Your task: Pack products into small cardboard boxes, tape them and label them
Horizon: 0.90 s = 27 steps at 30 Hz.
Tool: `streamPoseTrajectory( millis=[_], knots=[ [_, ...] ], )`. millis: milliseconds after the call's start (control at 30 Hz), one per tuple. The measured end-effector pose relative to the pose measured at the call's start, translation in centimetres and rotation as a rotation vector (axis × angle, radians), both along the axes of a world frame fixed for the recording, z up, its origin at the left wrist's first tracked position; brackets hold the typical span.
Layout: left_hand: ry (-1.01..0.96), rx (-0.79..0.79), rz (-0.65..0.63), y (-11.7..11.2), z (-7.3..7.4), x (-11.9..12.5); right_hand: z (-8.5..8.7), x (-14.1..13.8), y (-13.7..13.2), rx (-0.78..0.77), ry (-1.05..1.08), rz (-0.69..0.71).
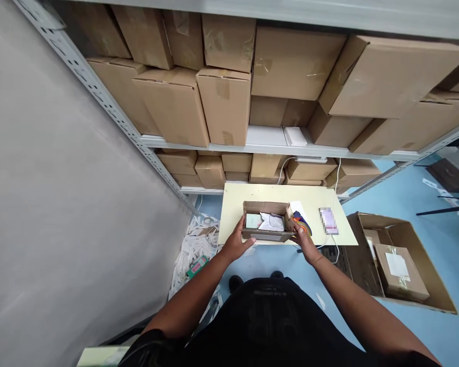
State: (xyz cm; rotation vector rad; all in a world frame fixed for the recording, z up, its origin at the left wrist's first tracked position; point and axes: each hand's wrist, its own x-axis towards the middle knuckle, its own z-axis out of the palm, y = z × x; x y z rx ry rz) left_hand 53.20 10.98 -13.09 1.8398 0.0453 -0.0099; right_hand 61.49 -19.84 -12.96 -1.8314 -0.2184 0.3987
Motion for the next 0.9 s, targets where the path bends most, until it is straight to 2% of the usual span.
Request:
streamPoseTrajectory(
  millis=[67,167,300,367,467,600,700,800,900],
  knots=[
    [0.008,0.081,-0.002,0.4,-0.2,1.8,-0.4,1.0,0.2,-0.078,-0.065,0.085],
    [0.034,0.173,-0.047,1.0,-1.0,3.8,-1.8,2.4,0.5,-0.284,-0.205,0.201],
    [0.118,0.243,-0.12,1.0,-2.5,5.1,-4.0,4.1,0.5,-0.481,-0.229,0.252],
    [0.109,0.272,-0.119,0.7,-3.2,5.3,-4.9,4.5,0.2,-0.494,-0.245,0.246],
    [0.057,0.31,-0.044,0.0,-3.6,5.5,-5.8,4.9,0.0,-0.441,-0.285,0.215],
    [0.072,0.251,0.091,0.0,-3.2,6.7,-6.4,5.7,0.6,-0.407,-0.298,0.098],
    [0.105,0.197,0.197,0.8,-2.3,9.1,-6.5,6.3,1.1,-0.418,-0.297,0.051],
    [0.139,0.157,0.177,1.3,-1.3,11.8,-6.4,6.7,1.3,-0.451,-0.272,0.053],
    [0.113,0.208,0.104,0.8,-0.7,12.7,-6.3,6.6,1.4,-0.483,-0.198,0.028]
  ],
)
